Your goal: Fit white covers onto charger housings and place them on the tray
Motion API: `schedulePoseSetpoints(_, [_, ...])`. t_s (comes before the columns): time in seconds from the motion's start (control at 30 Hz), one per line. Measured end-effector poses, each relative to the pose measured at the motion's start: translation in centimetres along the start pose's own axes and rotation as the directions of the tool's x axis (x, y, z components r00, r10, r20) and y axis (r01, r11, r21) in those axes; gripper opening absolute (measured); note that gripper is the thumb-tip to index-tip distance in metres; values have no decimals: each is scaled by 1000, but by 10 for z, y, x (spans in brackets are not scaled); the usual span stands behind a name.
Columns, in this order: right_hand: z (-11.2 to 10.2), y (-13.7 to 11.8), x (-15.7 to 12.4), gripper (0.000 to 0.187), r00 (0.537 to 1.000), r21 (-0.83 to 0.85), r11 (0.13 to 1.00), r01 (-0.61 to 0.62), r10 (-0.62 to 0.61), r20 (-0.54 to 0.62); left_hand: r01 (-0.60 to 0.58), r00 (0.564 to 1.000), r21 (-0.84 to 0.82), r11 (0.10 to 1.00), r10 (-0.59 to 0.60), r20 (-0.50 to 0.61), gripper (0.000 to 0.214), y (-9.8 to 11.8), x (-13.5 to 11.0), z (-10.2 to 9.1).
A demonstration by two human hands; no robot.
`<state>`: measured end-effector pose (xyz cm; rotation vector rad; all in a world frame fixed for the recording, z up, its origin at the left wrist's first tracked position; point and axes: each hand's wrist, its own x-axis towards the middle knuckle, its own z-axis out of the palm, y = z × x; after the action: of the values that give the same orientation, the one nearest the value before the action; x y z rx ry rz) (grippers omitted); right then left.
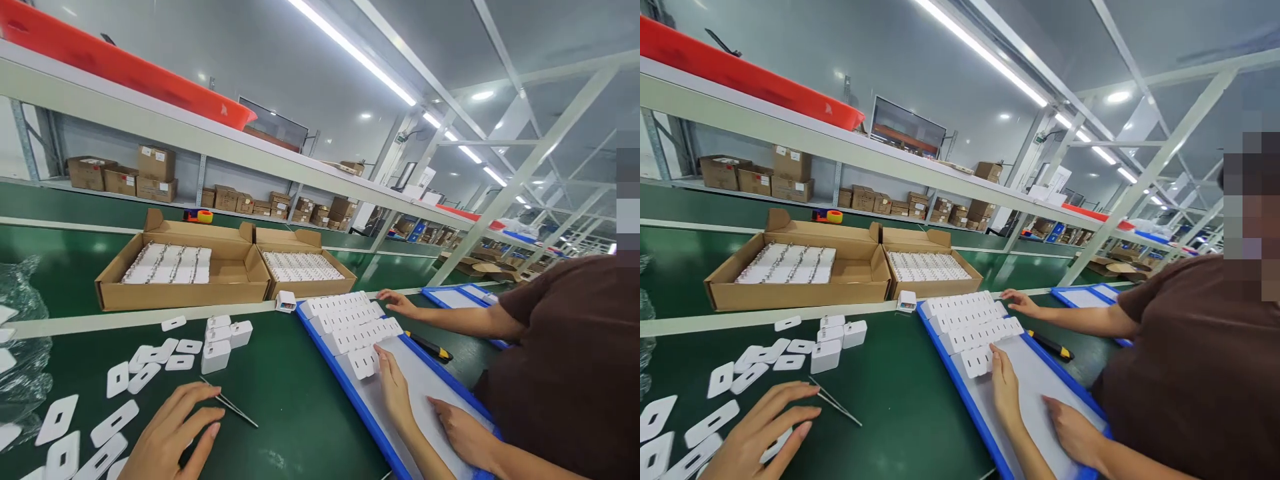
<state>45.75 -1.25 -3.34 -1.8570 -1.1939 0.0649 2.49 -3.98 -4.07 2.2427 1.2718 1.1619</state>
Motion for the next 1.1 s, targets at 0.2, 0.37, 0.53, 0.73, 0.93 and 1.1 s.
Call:
schedulePoseSetpoints(0.2, [-12, -19, 9, 59, 998, -192, 980, 57, -49, 46, 89, 996, -8, 996, -89, 6, 27, -5, 12, -13])
schedulePoseSetpoints(0.37, [18, -82, -12, 51, 920, -289, 875, 388, -385, 69, 192, 981, -28, 981, -192, -18, 32, -11, 19, -18])
schedulePoseSetpoints(0.53, [106, -167, -42, 50, 656, 129, 795, 593, -570, 495, 243, 969, -42, 969, -245, -39, 33, -21, 22, -22])
schedulePoseSetpoints(0.73, [156, -184, -26, 34, 591, 240, 832, 500, -531, 607, 273, 961, -27, 962, -274, -37, 28, -29, 26, -29])
schedulePoseSetpoints(0.93, [140, -180, -14, 14, 674, 374, 898, 232, -426, 604, 328, 944, -35, 944, -326, 55, 30, -19, 28, -25])
schedulePoseSetpoints(1.1, [133, -205, -43, 36, 727, 528, 831, -176, -252, 639, 427, 883, -35, 904, -408, 233, 67, -15, 28, -19])
